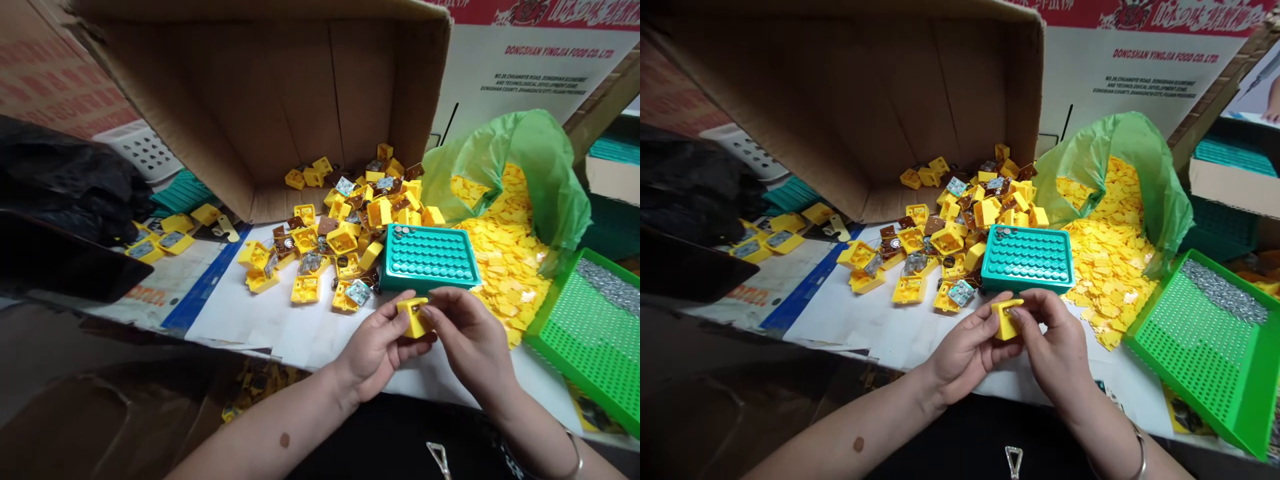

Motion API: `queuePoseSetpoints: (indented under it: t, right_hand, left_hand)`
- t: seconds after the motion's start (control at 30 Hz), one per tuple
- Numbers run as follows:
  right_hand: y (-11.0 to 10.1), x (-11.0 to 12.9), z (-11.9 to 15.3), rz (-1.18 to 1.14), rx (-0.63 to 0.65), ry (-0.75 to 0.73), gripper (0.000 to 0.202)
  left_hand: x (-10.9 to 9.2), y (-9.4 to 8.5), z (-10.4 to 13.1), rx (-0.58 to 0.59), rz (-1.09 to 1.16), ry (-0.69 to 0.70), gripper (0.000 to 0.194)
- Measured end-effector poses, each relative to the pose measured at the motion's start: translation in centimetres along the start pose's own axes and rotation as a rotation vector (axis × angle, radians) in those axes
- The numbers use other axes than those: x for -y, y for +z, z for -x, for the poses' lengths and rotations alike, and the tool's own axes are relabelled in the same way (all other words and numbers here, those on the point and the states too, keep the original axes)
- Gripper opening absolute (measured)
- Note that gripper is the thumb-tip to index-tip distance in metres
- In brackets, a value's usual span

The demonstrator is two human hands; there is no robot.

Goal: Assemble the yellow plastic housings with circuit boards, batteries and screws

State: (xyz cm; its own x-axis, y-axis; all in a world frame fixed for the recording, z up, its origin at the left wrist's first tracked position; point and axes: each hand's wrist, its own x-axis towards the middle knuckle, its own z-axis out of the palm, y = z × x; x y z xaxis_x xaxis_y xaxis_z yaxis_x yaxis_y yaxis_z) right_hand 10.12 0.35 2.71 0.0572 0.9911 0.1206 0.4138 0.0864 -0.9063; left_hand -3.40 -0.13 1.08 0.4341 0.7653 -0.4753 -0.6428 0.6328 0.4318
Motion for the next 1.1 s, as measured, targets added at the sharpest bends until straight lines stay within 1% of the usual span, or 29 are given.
queuePoseSetpoints:
  t: [0.1,0.17,0.23,0.3,0.33,0.4,0.47,0.53,0.6,0.67,0.77,0.83,1.0,1.1]
  right_hand:
    - [0.2,-0.4,0.5,-0.046,-0.003,-0.031,0.02]
    - [0.2,-0.6,0.7,0.027,-0.011,-0.095,0.023]
    - [0.1,-0.7,0.8,0.14,-0.069,-0.147,0.031]
    - [0.2,-0.7,0.7,0.221,-0.097,-0.155,0.038]
    - [0.2,-0.7,0.7,0.236,-0.079,-0.142,0.037]
    - [0.4,-0.6,0.7,0.222,-0.021,-0.121,0.028]
    - [0.6,-0.4,0.8,0.21,-0.01,-0.149,0.016]
    - [0.8,-0.3,0.9,0.223,-0.028,-0.227,0.007]
    - [0.9,-0.3,1.0,0.236,-0.026,-0.283,0.008]
    - [0.9,-0.2,1.0,0.229,-0.016,-0.284,0.007]
    - [0.6,0.1,0.9,0.211,-0.001,-0.234,0.009]
    - [0.3,0.2,0.8,0.184,0.029,-0.166,0.011]
    - [-0.1,-0.1,0.5,-0.029,0.14,0.147,0.022]
    - [0.0,-0.2,0.6,-0.103,0.136,0.261,0.027]
  left_hand:
    - [0.2,0.0,0.1,0.044,-0.01,0.012,0.037]
    - [0.2,-0.3,0.1,0.084,-0.044,0.005,0.037]
    - [0.3,-0.9,0.0,0.133,-0.051,-0.035,0.038]
    - [0.2,-1.5,0.0,0.17,-0.039,-0.08,0.041]
    - [0.1,-1.7,-0.1,0.183,-0.037,-0.093,0.042]
    - [0.1,-2.0,-0.2,0.2,-0.043,-0.107,0.044]
    - [0.0,-2.0,-0.2,0.198,-0.04,-0.106,0.043]
    - [-0.1,-1.8,-0.3,0.161,-0.017,-0.069,0.039]
    - [-0.1,-1.6,-0.3,0.115,0.012,-0.022,0.036]
    - [-0.1,-1.5,-0.3,0.095,0.027,-0.001,0.035]
    - [-0.1,-1.4,-0.2,0.096,0.032,-0.004,0.036]
    - [-0.1,-1.5,-0.2,0.09,0.032,-0.002,0.037]
    - [0.5,-1.6,-0.2,0.078,-0.031,0.039,0.042]
    - [0.7,-1.6,-0.2,0.064,-0.112,0.051,0.046]
